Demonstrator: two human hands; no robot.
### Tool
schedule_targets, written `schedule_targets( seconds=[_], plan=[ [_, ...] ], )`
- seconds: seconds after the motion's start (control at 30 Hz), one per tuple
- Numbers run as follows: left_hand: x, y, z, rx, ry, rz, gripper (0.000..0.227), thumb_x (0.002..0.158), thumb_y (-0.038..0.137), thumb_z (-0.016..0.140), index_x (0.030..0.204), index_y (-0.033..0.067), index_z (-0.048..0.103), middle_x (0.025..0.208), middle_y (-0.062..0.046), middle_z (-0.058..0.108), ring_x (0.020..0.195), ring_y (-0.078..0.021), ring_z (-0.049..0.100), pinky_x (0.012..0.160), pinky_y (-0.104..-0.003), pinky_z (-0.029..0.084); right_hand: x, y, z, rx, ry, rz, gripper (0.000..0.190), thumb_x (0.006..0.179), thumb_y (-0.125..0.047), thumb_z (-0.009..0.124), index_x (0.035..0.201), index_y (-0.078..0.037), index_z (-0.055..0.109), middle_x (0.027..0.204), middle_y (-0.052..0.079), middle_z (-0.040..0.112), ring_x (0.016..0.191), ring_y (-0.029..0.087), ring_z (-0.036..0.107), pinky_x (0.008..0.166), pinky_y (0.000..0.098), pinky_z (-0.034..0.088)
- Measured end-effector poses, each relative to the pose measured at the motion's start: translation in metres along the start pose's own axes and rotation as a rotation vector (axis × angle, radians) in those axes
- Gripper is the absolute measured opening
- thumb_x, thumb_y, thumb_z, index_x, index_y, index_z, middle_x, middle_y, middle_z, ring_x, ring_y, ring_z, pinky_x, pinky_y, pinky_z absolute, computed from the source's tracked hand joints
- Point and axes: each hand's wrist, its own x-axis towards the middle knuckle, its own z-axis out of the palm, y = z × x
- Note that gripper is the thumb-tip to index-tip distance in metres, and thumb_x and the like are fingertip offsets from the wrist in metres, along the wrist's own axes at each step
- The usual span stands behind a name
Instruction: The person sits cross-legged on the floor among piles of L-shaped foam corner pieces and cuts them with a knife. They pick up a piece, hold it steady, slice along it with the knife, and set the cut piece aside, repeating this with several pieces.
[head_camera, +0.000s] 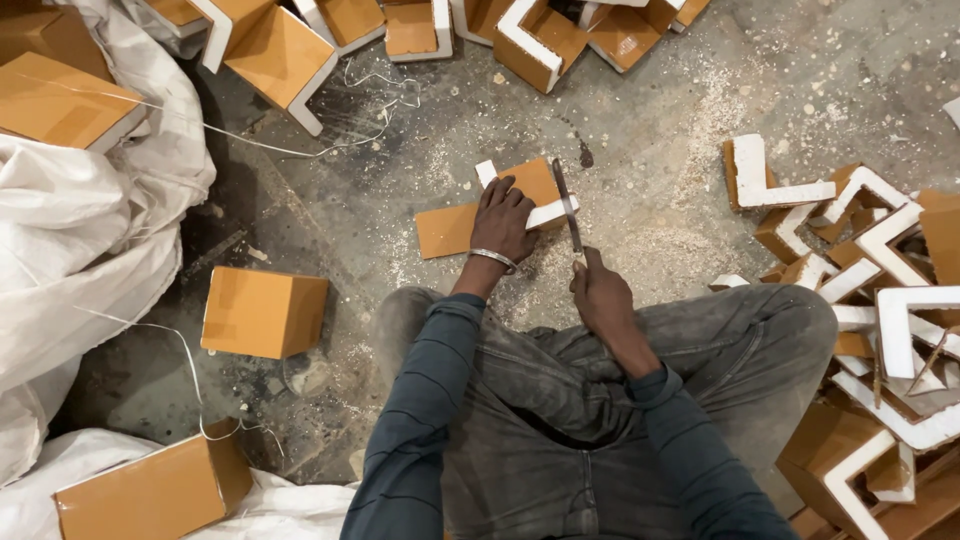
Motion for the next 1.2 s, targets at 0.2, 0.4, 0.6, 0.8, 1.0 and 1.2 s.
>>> schedule_targets(
  seconds=[0.2,0.4,0.6,0.8,1.0,1.2],
  plan=[
    [-0.001,0.000,-0.001,-0.025,0.020,0.007,0.034,0.075,0.025,0.080,0.102,0.0069,0.070,0.113,-0.014,0.064,0.139,-0.0356,0.044,0.124,-0.049,0.023,0.005,-0.002,0.006,-0.132,0.040,-0.075,0.029,0.106,-0.023,0.048,0.126,-0.003,0.048,0.064,0.022,0.064,0.058,0.044,0.064,0.054,0.0560,0.048],
    [-0.001,-0.002,0.002,-0.005,0.037,0.029,0.036,0.074,0.025,0.081,0.102,0.0055,0.069,0.114,-0.015,0.064,0.139,-0.0369,0.044,0.123,-0.049,0.025,0.009,-0.004,0.011,-0.212,-0.013,-0.020,0.028,0.106,-0.025,0.045,0.121,-0.001,0.045,0.068,0.026,0.066,0.064,0.048,0.066,0.059,0.0602,0.049],
    [-0.002,-0.002,0.003,-0.008,0.037,0.031,0.037,0.074,0.025,0.082,0.101,0.0054,0.068,0.113,-0.015,0.064,0.138,-0.0372,0.044,0.123,-0.050,0.026,0.012,0.001,0.014,-0.235,-0.022,-0.028,0.027,0.106,-0.026,0.044,0.117,-0.001,0.044,0.069,0.027,0.066,0.065,0.049,0.066,0.059,0.0610,0.050],
    [-0.002,-0.001,0.003,-0.001,0.042,0.038,0.036,0.074,0.026,0.082,0.101,0.0063,0.068,0.113,-0.015,0.064,0.138,-0.0376,0.045,0.122,-0.050,0.026,0.013,-0.001,0.014,-0.232,-0.037,-0.018,0.026,0.107,-0.026,0.043,0.114,-0.001,0.044,0.069,0.027,0.066,0.065,0.050,0.066,0.059,0.0614,0.050],
    [-0.001,0.006,-0.004,0.033,0.017,0.015,0.037,0.074,0.028,0.082,0.100,0.0061,0.066,0.109,-0.016,0.064,0.135,-0.0383,0.046,0.123,-0.051,0.025,0.012,-0.005,0.009,-0.212,-0.057,-0.012,0.026,0.106,-0.026,0.042,0.114,-0.002,0.043,0.069,0.028,0.066,0.064,0.050,0.066,0.059,0.0611,0.050],
    [-0.001,0.005,-0.001,0.046,0.039,0.025,0.034,0.075,0.027,0.079,0.099,0.0068,0.066,0.108,-0.016,0.063,0.134,-0.0386,0.048,0.123,-0.051,0.025,0.012,-0.006,0.007,-0.203,-0.061,-0.017,0.026,0.107,-0.026,0.042,0.115,-0.001,0.044,0.069,0.028,0.066,0.065,0.050,0.066,0.059,0.0613,0.049]
  ],
)
